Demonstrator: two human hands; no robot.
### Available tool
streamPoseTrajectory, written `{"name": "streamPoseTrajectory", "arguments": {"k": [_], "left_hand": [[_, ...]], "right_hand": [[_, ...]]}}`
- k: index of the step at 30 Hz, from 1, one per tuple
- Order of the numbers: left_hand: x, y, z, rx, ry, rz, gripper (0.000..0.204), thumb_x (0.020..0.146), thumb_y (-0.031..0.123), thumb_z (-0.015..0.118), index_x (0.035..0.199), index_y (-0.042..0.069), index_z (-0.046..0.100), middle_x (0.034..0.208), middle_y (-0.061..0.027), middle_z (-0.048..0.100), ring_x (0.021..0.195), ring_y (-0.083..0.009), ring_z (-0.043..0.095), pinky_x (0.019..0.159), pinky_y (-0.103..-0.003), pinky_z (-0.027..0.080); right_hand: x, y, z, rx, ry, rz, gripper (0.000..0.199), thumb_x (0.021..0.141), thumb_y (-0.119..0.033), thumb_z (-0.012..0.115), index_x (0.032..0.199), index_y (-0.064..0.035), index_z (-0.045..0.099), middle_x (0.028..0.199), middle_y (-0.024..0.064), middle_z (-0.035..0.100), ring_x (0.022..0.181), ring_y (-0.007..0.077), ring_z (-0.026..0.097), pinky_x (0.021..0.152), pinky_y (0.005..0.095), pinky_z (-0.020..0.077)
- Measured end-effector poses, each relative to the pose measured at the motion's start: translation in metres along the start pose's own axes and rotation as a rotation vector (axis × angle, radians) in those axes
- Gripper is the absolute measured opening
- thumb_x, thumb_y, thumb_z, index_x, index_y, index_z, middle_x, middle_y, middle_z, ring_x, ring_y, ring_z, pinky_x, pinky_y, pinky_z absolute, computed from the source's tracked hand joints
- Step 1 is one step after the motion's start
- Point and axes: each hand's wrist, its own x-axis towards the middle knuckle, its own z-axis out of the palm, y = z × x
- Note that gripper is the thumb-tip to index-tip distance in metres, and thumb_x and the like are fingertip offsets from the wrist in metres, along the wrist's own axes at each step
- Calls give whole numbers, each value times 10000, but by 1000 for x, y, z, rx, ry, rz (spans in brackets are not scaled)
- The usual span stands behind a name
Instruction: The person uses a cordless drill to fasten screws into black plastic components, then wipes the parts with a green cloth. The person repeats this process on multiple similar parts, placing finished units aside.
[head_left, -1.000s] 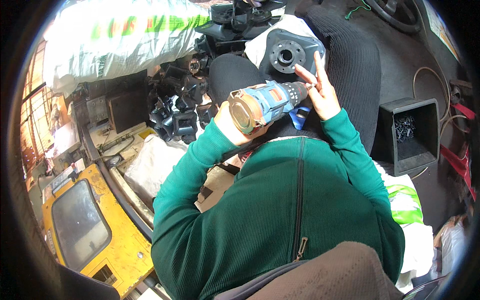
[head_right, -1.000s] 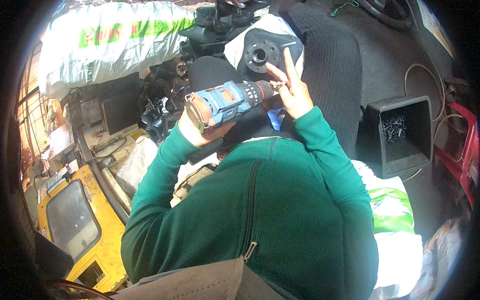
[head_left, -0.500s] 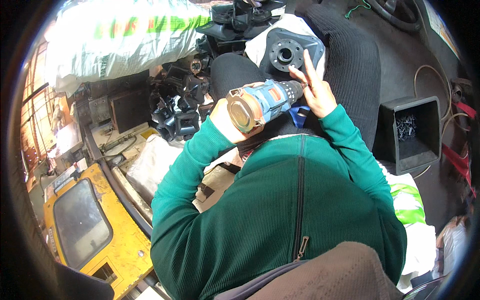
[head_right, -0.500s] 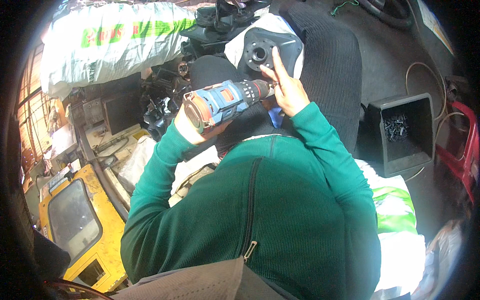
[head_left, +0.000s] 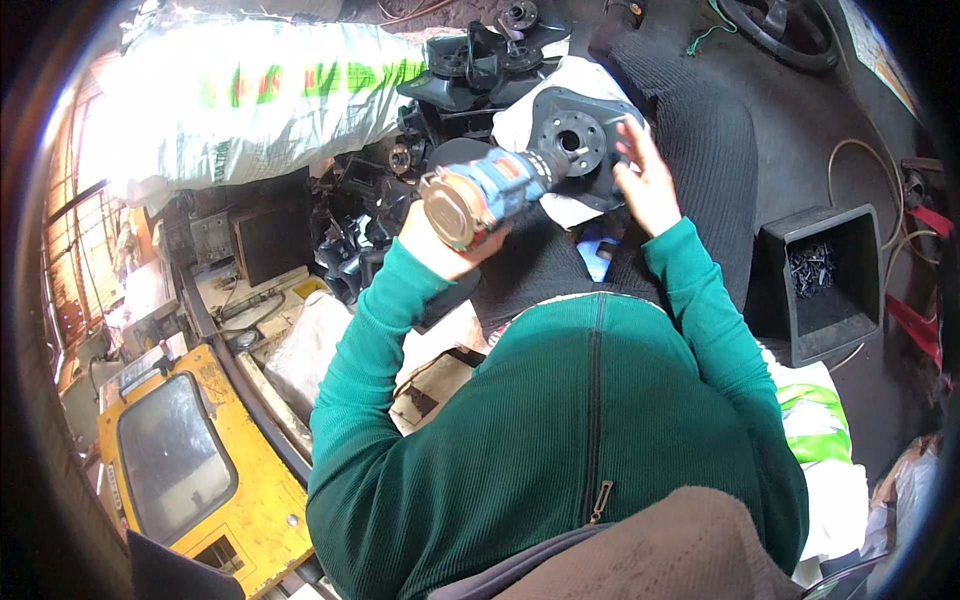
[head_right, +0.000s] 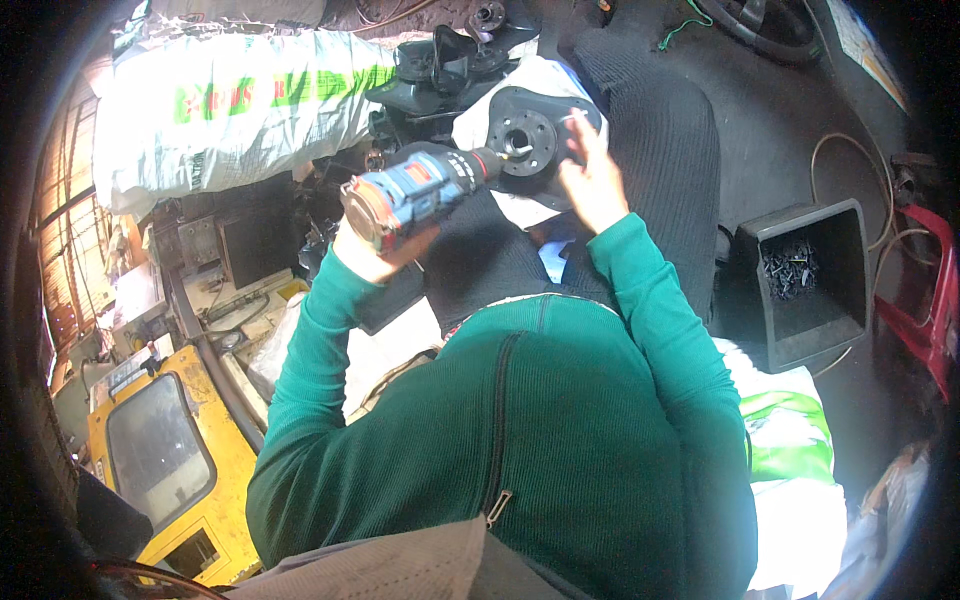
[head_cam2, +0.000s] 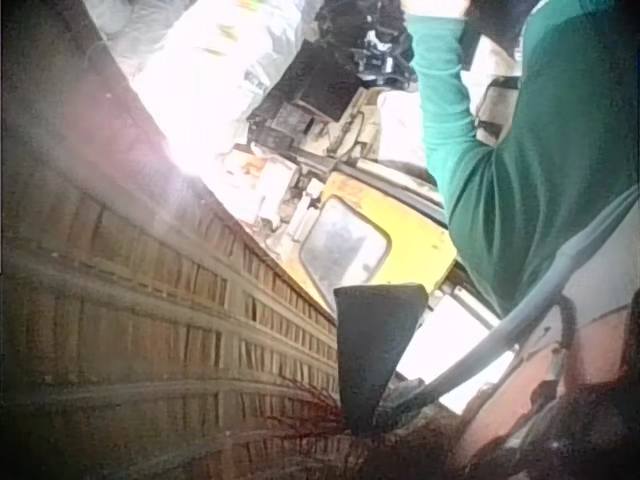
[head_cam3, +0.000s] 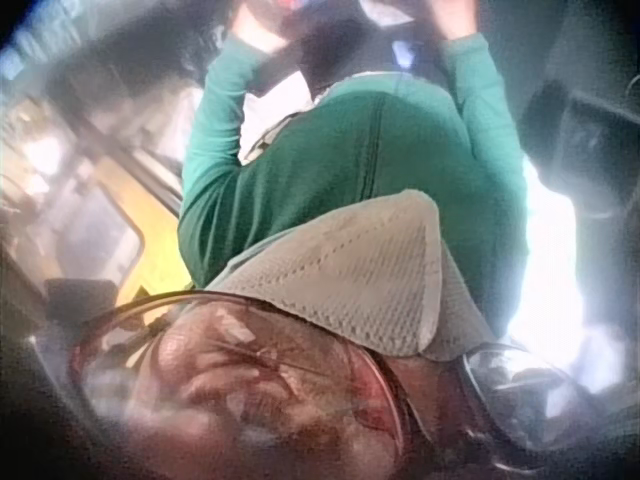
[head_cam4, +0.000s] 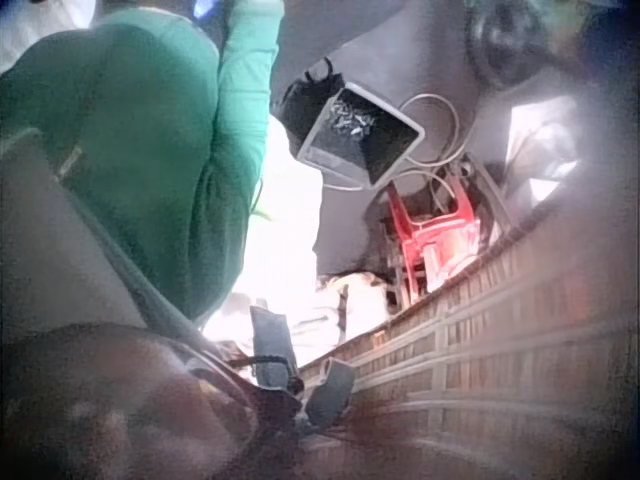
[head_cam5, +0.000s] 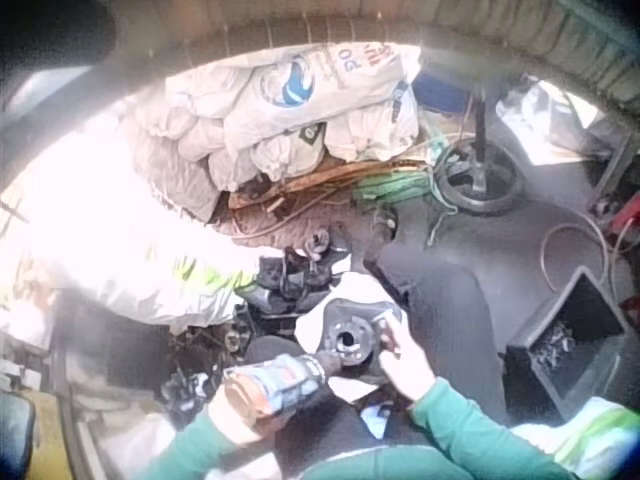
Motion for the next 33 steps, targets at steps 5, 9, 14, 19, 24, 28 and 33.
{"name": "streamPoseTrajectory", "arguments": {"k": [5,9,14,19,24,28,33], "left_hand": [[26,-9,2,-185,20,-184,535,673,139,768,1154,64,546,1095,-121,607,1027,-247,592,888,-357,470],[47,-10,11,-171,-82,-243,530,686,169,761,1158,70,541,1097,-121,605,1015,-258,602,886,-356,478],[64,-18,17,63,-197,-188,494,714,264,743,1117,46,557,1054,-132,622,966,-283,617,857,-355,500],[88,-8,2,125,-238,-157,475,709,301,729,1083,50,579,975,-122,649,897,-258,641,798,-337,523],[100,-13,4,266,-62,303,359,772,250,626,1082,72,589,1042,-110,633,1007,-231,593,856,-327,479],[97,-31,8,82,-248,136,332,775,251,598,1078,116,602,1017,-90,628,995,-252,587,843,-324,479],[100,-28,9,134,-471,-87,372,760,343,602,1066,131,600,1030,-83,622,920,-271,616,808,-328,498]], "right_hand": [[33,12,11,32,162,193,453,828,-120,589,1268,-40,511,1216,139,571,1060,199,576,912,292,436],[40,52,16,-74,77,270,434,783,-169,655,1205,-97,590,1076,122,616,965,197,599,873,303,459],[36,40,16,-106,72,247,439,754,-158,670,1182,-92,602,1087,117,604,961,204,588,876,312,451],[24,-58,16,-167,332,-474,445,709,-185,673,1146,-122,616,1119,109,594,1104,267,504,959,395,377],[35,-138,62,-299,140,-888,310,692,-244,682,988,-151,668,1047,47,627,1018,244,557,935,482,372],[46,-122,66,-128,173,-896,173,644,-231,667,803,-164,662,892,-20,645,873,185,602,774,382,473],[53,-120,61,-42,206,-923,223,569,-212,653,749,-81,656,856,36,637,803,275,637,653,363,499]]}}
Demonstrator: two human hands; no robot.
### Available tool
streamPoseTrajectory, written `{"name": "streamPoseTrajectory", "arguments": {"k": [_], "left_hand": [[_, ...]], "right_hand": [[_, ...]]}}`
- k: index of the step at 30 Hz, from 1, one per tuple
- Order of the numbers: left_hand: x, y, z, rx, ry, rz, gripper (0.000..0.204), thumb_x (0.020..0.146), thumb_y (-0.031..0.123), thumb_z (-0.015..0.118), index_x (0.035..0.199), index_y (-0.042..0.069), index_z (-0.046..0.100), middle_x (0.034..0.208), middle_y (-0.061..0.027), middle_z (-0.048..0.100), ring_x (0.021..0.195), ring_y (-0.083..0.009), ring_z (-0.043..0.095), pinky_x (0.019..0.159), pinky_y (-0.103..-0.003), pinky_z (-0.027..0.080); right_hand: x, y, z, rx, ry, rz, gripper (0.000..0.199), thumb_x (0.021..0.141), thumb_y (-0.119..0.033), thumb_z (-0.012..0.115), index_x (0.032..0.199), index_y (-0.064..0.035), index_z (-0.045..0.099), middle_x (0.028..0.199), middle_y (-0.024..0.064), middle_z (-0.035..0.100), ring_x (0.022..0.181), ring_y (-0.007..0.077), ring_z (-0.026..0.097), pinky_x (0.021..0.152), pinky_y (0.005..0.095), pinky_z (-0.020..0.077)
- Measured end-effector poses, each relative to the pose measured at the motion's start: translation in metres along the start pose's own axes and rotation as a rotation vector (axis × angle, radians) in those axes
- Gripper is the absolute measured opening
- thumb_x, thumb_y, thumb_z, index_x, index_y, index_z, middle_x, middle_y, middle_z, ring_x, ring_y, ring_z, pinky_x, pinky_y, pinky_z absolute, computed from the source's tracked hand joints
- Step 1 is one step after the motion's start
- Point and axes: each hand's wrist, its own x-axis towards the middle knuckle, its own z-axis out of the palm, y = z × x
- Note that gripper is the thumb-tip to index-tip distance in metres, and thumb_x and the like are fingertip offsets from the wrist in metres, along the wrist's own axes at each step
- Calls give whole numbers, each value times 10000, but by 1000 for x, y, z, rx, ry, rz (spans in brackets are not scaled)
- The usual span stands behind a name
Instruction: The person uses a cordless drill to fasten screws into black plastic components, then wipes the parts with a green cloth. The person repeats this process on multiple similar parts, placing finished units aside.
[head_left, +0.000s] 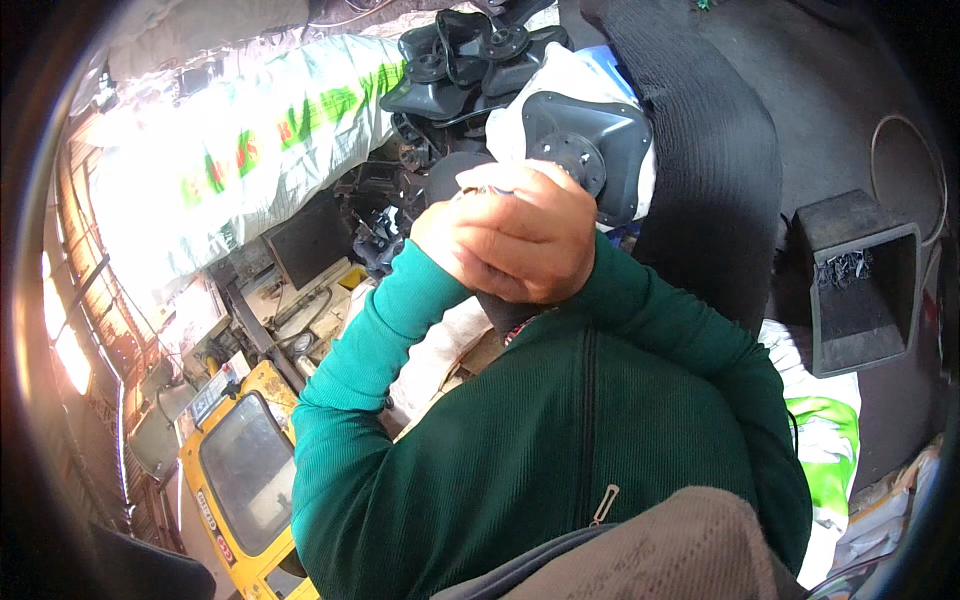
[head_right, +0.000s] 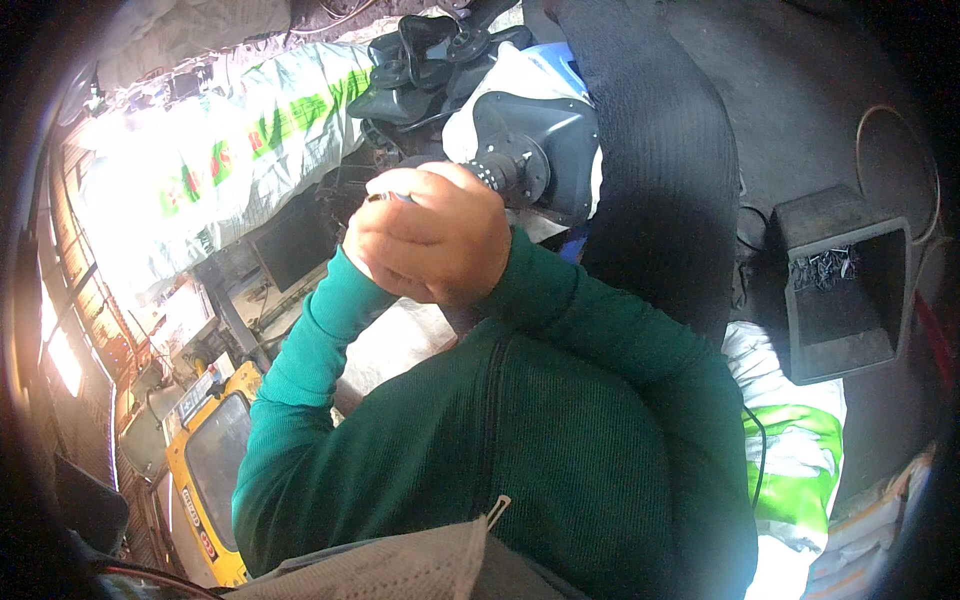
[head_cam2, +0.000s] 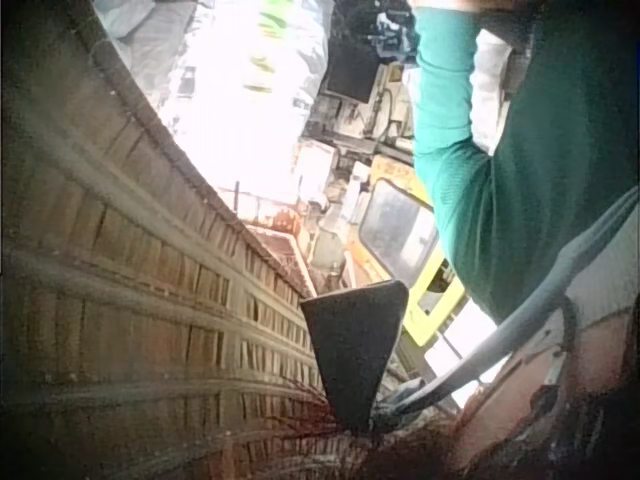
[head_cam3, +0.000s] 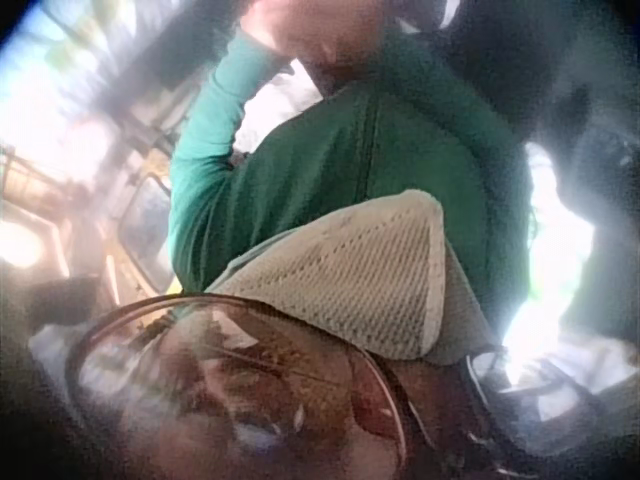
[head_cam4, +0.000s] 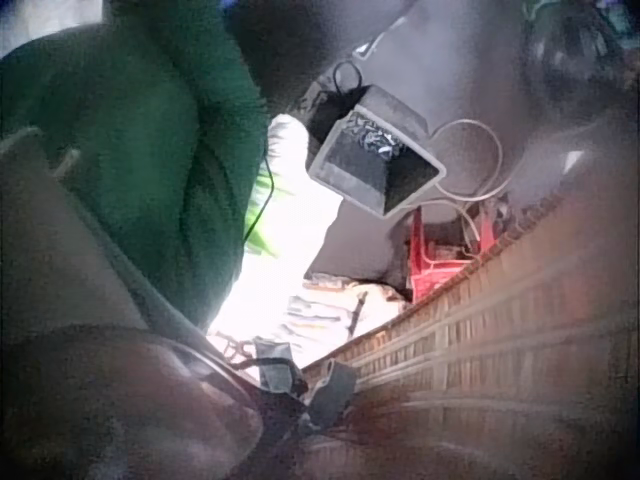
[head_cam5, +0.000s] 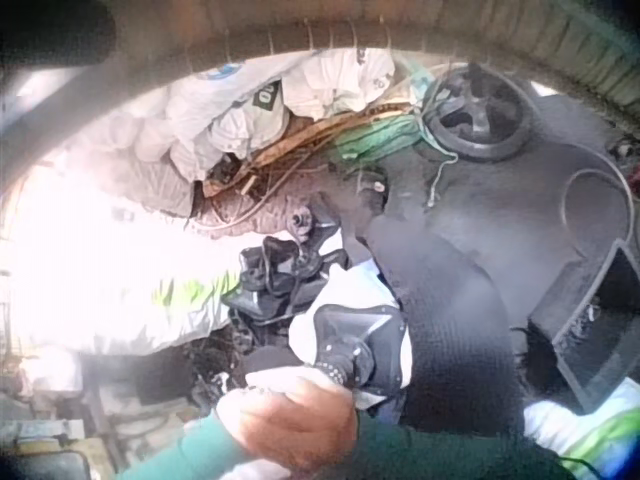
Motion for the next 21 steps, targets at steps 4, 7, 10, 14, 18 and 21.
{"name": "streamPoseTrajectory", "arguments": {"k": [4,7,10,14,18,21], "left_hand": [[6,-2,1,-110,-62,100,458,722,417,633,1083,138,591,1049,-77,619,939,-265,610,824,-327,497],[5,-10,13,-109,-120,89,464,727,429,634,1092,146,590,1045,-79,622,945,-268,609,825,-334,499],[9,-6,18,-64,3,79,460,714,427,644,1075,143,603,1029,-85,627,929,-276,617,813,-341,503],[11,-2,10,-112,63,5,449,721,376,653,1081,115,591,1051,-104,617,944,-272,609,823,-348,492],[4,1,12,-211,30,-158,486,766,269,661,1183,69,510,1121,-119,582,1027,-236,574,898,-321,456],[-16,19,16,-176,296,-182,536,719,294,728,1157,65,521,1081,-136,591,1004,-265,579,881,-325,460]], "right_hand": [[-2,7,-4,29,-34,-12,388,405,-186,540,750,-54,659,852,53,632,806,280,637,656,380,501],[-10,10,-8,20,-67,6,272,589,-125,705,853,-106,646,952,-9,606,895,229,604,713,365,512],[-13,13,-10,28,-78,2,259,599,-155,689,853,-121,648,943,-10,611,887,228,609,685,350,510],[-14,13,-7,-64,-108,-74,238,610,-241,656,833,-157,656,926,-18,626,883,214,616,649,319,494],[-20,5,-27,-116,-82,25,394,756,-318,644,1056,-63,636,1019,110,634,996,272,589,861,396,456],[-91,27,-50,-178,128,815,568,809,-295,635,1280,-30,463,1293,189,456,1137,293,509,890,418,459]]}}
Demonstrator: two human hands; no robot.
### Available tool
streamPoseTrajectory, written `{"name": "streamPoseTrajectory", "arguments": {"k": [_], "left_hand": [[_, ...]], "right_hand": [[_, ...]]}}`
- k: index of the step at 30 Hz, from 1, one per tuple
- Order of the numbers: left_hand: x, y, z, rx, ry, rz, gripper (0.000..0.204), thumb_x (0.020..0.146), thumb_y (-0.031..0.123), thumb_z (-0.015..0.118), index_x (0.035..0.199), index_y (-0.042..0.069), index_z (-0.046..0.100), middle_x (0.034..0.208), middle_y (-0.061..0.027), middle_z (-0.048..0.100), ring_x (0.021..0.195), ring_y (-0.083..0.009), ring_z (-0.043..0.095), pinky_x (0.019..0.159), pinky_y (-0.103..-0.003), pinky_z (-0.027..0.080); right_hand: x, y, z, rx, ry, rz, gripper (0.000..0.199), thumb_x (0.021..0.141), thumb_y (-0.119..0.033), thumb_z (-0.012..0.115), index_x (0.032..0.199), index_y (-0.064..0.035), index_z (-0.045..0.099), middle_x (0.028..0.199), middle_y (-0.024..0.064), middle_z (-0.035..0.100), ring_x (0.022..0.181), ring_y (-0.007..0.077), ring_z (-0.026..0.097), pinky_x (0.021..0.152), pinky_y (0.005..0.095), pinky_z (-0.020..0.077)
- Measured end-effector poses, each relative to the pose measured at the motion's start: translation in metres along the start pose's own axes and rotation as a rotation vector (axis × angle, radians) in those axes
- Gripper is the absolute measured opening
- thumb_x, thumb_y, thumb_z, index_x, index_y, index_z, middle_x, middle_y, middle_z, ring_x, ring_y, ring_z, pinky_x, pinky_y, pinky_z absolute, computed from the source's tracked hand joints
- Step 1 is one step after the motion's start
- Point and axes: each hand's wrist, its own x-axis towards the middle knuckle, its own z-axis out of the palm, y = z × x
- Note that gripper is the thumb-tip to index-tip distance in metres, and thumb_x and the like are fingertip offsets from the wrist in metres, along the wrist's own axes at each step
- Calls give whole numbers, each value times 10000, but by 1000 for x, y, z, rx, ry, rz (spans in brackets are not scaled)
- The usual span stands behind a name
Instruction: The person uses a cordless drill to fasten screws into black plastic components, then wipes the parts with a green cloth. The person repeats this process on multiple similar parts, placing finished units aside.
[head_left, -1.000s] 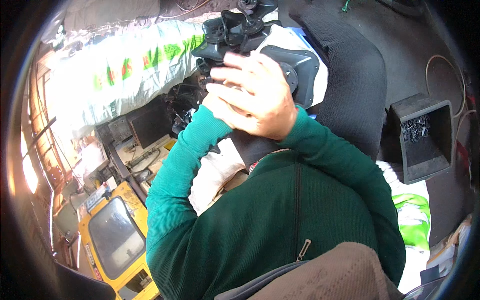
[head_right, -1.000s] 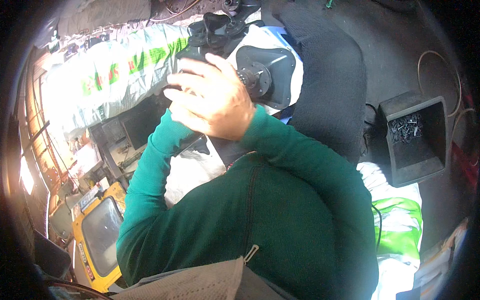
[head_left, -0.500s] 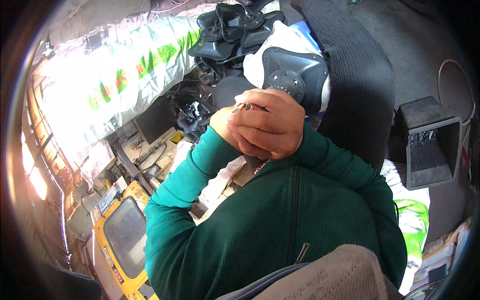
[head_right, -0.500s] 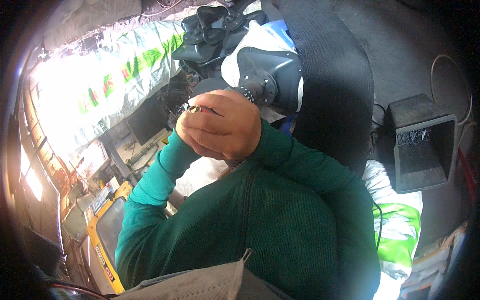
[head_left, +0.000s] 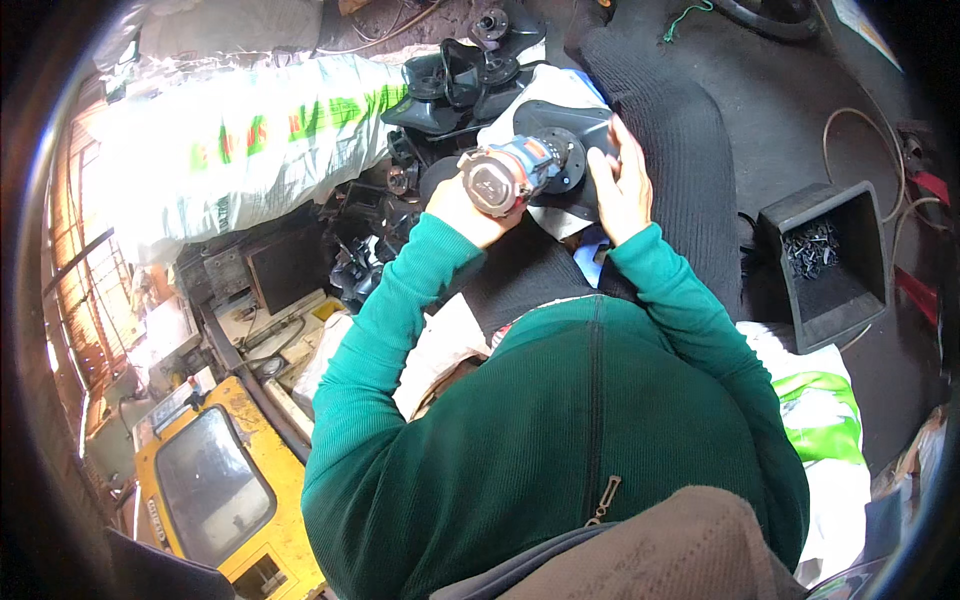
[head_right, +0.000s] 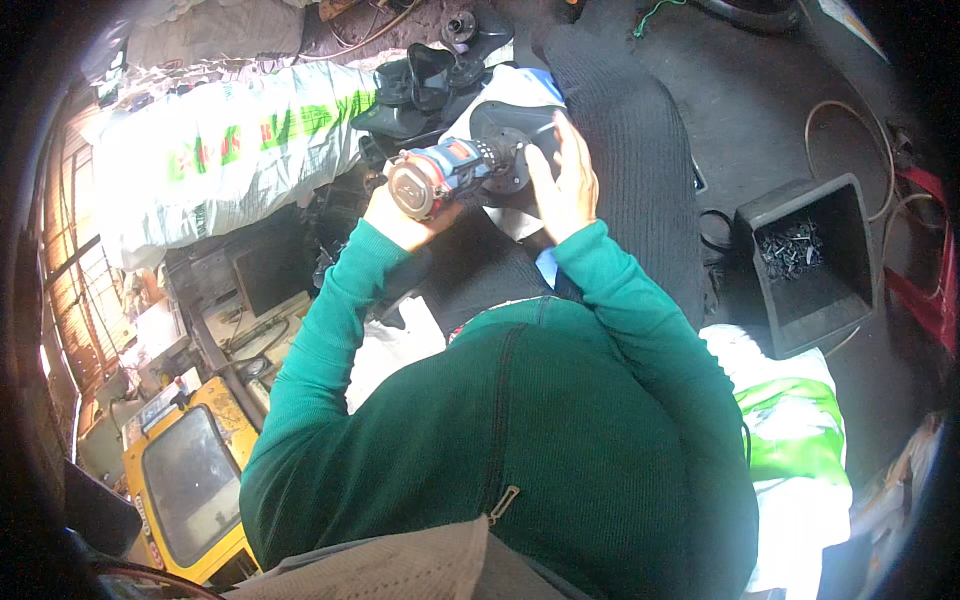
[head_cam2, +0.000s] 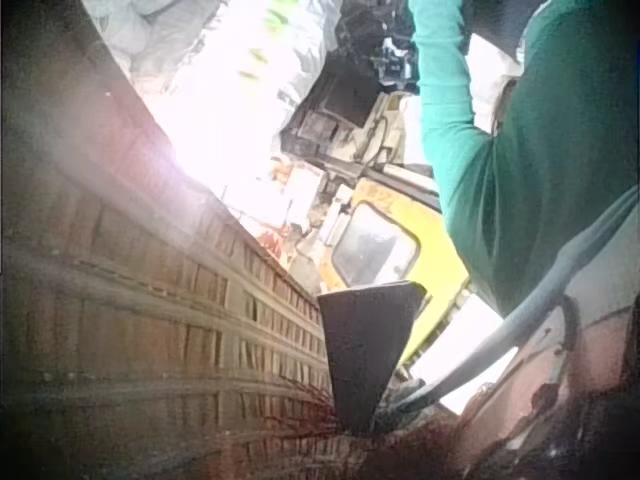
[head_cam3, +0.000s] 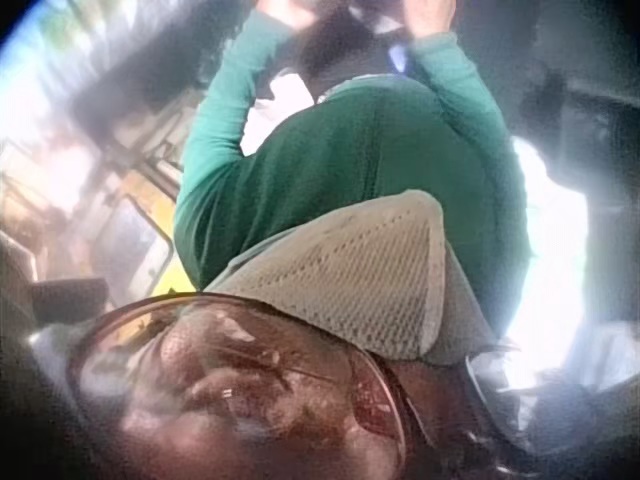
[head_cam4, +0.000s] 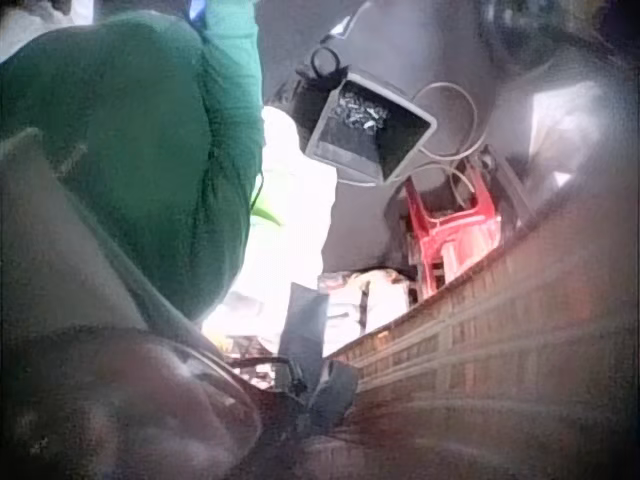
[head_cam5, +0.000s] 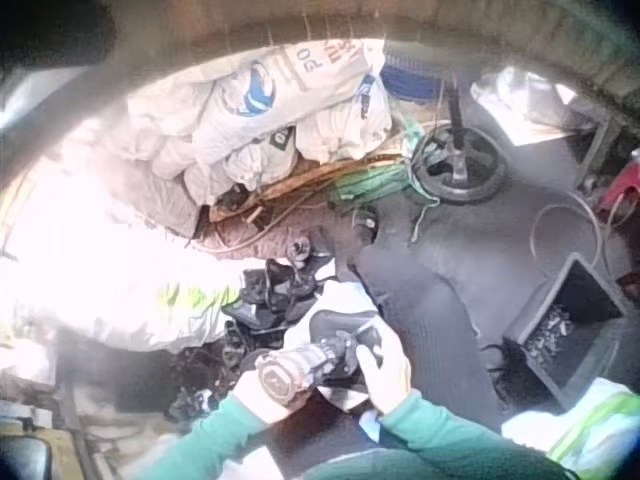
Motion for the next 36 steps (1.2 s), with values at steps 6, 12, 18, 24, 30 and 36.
{"name": "streamPoseTrajectory", "arguments": {"k": [6,12,18,24,30,36], "left_hand": [[-54,-22,3,174,194,452,411,701,213,681,1093,120,601,1068,-106,612,979,-305,594,848,-414,464],[-144,-48,110,-425,96,-44,633,673,267,738,1243,126,501,1120,-117,611,1012,-268,606,888,-359,475],[-154,-26,116,-139,-80,-159,758,674,212,669,1362,273,355,1123,-128,567,985,-337,586,816,-438,468],[-210,-43,120,-278,31,-253,616,659,191,617,1263,212,499,1003,-98,564,984,-271,561,763,-440,476],[-200,-5,122,-105,257,-429,261,618,290,679,853,177,681,946,-6,600,973,-236,551,802,-430,455],[-279,24,115,-297,827,-498,278,709,350,612,900,155,666,954,-70,642,897,-321,600,742,-470,480]], "right_hand": [[8,50,3,-211,-162,-26,338,764,-283,631,1042,-94,665,980,125,671,883,258,651,801,333,501],[8,45,-4,-107,-369,483,433,773,-228,704,1140,-21,602,1002,127,660,868,205,651,683,295,542],[24,62,-13,185,-373,548,540,769,-188,730,1179,80,503,953,147,643,836,214,644,693,316,554],[0,53,31,379,-430,509,389,818,-135,655,1144,35,527,1100,176,548,969,236,581,819,418,544],[77,109,1,-260,-710,818,649,799,-405,650,1303,-76,408,1294,111,429,1146,248,469,934,386,417],[73,133,30,-427,-745,810,605,797,-378,658,1258,-52,441,1224,115,469,1079,243,497,866,368,448]]}}
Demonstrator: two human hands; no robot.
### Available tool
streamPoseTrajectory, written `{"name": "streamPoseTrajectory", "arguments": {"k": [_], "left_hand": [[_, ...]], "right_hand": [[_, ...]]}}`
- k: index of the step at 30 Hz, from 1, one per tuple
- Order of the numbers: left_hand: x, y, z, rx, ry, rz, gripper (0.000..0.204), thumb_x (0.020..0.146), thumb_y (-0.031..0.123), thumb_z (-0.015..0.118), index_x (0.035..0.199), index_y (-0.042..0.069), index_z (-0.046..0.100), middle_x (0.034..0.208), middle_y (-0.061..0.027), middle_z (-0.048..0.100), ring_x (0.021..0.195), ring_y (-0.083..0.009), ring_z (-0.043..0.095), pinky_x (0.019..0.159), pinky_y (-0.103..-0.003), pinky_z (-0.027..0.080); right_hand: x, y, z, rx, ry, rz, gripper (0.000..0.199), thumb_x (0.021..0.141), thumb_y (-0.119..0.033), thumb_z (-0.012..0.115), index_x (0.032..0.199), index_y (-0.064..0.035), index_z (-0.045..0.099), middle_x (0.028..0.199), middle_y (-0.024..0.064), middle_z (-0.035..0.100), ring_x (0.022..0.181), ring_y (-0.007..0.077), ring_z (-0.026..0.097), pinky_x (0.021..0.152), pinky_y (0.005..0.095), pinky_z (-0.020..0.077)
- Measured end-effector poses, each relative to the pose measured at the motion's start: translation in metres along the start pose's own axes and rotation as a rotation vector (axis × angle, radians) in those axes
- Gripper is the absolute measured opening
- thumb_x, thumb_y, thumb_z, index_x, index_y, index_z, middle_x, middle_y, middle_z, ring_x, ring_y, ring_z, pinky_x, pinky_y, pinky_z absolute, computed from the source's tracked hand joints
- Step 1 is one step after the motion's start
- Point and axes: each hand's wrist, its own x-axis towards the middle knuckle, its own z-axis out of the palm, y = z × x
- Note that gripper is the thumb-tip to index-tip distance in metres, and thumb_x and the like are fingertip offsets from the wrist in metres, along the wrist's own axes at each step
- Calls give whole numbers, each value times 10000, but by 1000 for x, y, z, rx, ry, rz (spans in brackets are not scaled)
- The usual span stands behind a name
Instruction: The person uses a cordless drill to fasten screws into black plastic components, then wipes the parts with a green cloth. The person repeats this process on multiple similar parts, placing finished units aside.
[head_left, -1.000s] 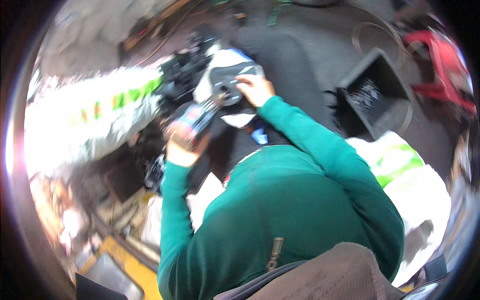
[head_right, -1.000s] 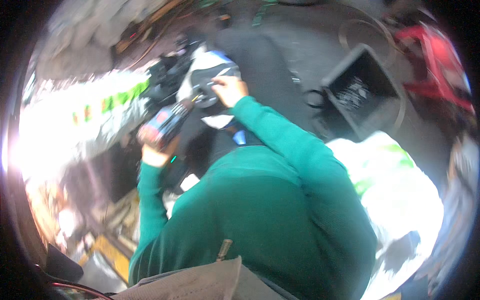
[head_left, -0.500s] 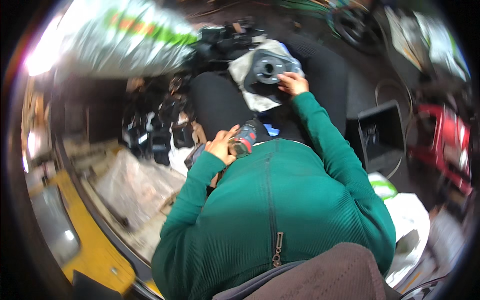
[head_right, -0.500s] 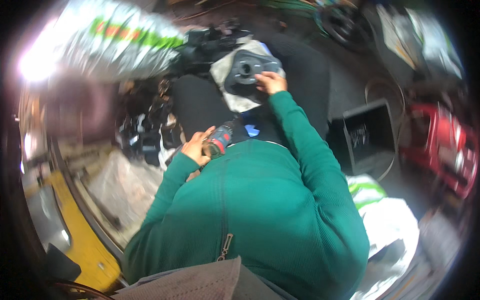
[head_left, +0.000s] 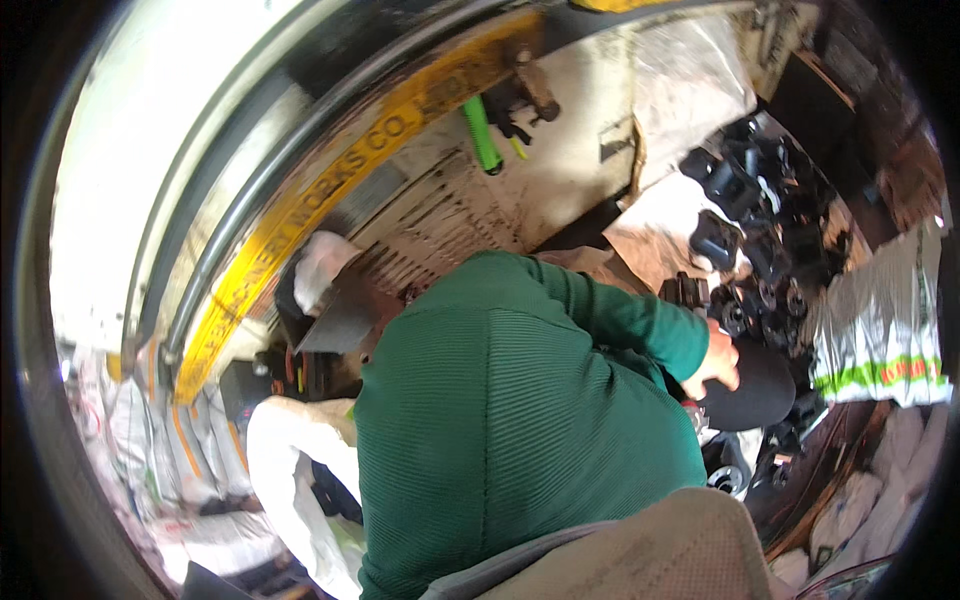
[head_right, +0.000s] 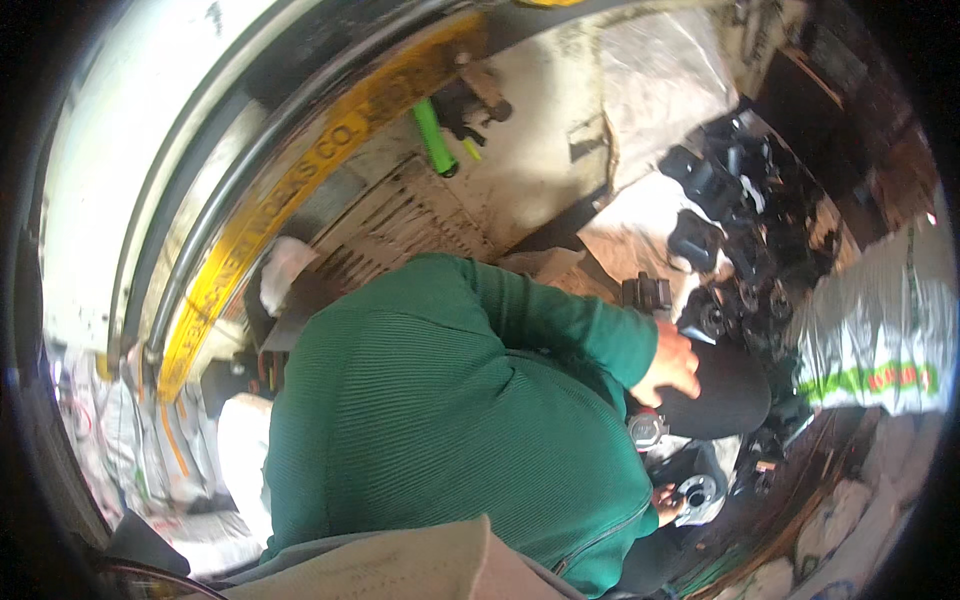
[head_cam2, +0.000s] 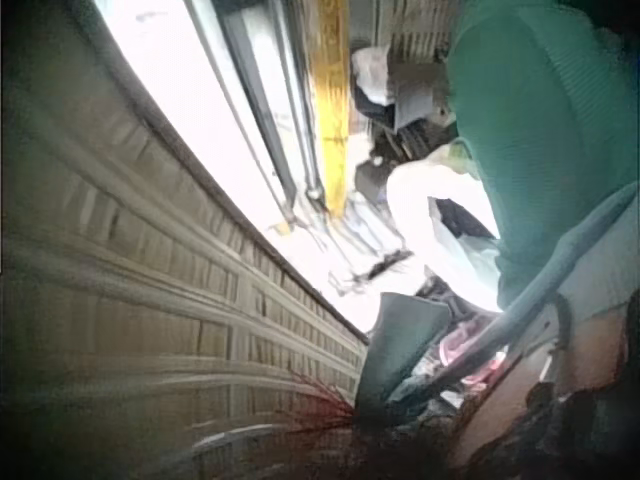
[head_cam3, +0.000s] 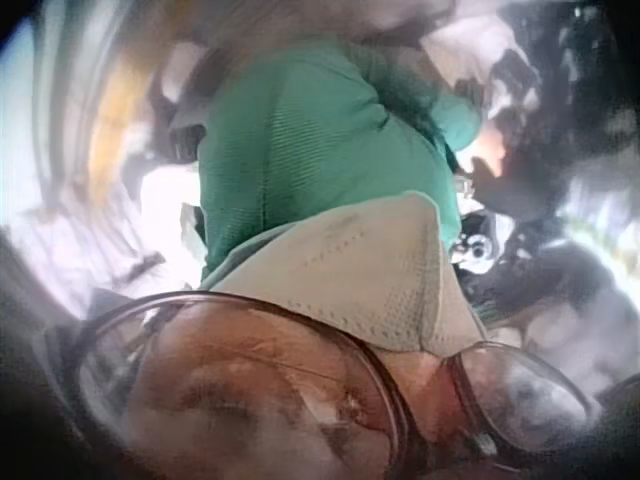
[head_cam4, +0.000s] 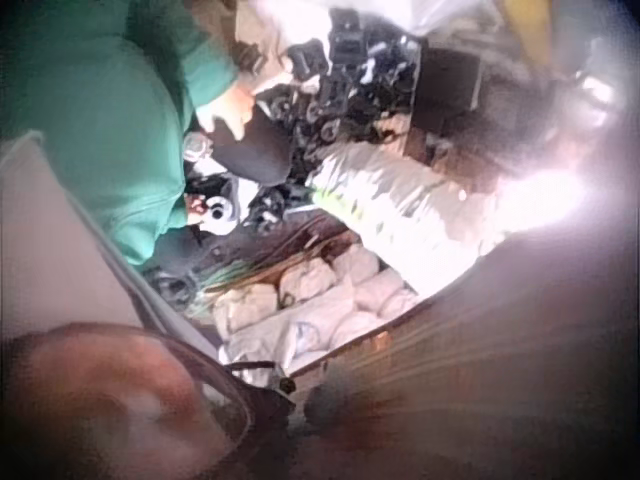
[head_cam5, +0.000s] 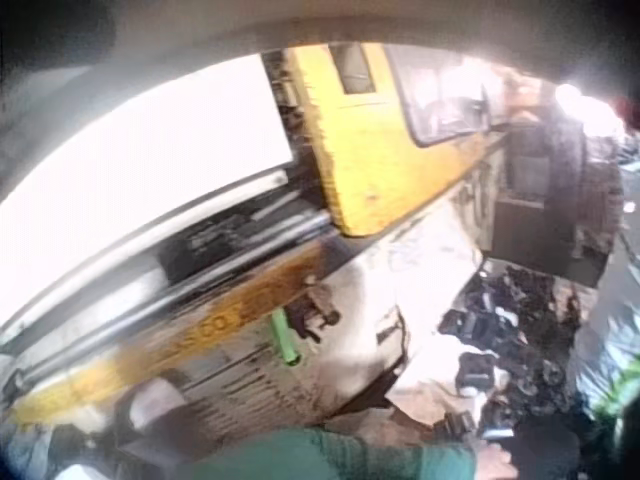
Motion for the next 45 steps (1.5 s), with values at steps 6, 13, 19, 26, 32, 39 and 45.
{"name": "streamPoseTrajectory", "arguments": {"k": [6,13,19,26,32,39,45], "left_hand": [[-110,-16,-132,411,-162,-1170,458,765,450,562,1002,72,667,963,-167,658,901,-351,626,788,-505,479],[-253,-86,-200,379,-56,-1782,752,742,637,517,1199,42,571,1252,-194,529,1141,-355,519,983,-484,374],[-295,-129,-156,157,930,-1786,798,743,569,604,1266,-21,477,1311,-253,435,1136,-358,514,936,-471,428],[-226,-127,-111,-45,408,-1537,475,753,443,633,893,-11,651,801,-200,642,684,-293,634,619,-444,504],[-67,3,-106,-232,312,-764,286,808,56,544,1087,49,610,657,-14,597,499,-66,530,468,-229,458],[163,82,-20,-462,-79,126,449,798,85,673,1221,18,538,1043,-63,629,886,-123,593,766,-260,477],[228,129,59,-797,-476,607,452,807,43,630,1245,50,517,1021,-23,623,830,-76,563,743,-232,465]], "right_hand": [[30,-3,2,115,28,-19,561,796,-351,667,1213,-29,475,1154,119,508,1011,238,525,798,350,480],[67,2,0,426,41,-60,513,794,-319,677,1161,-1,514,1073,124,554,932,233,557,719,328,517],[111,26,-15,838,9,-65,472,792,-292,686,1116,23,547,1003,128,593,865,228,585,652,310,549],[80,40,-35,-800,686,-914,496,777,-297,662,1207,-74,557,1049,177,612,915,326,572,738,428,498],[-137,-45,88,466,313,-695,432,738,-138,759,1085,22,557,958,90,606,831,178,556,704,300,479],[-254,-125,33,59,280,-1310,353,754,-65,718,1096,-35,634,897,-3,606,708,66,485,656,210,431],[-345,-138,6,-336,535,-1483,376,724,-10,706,1091,-62,645,938,78,634,859,166,624,755,265,489]]}}
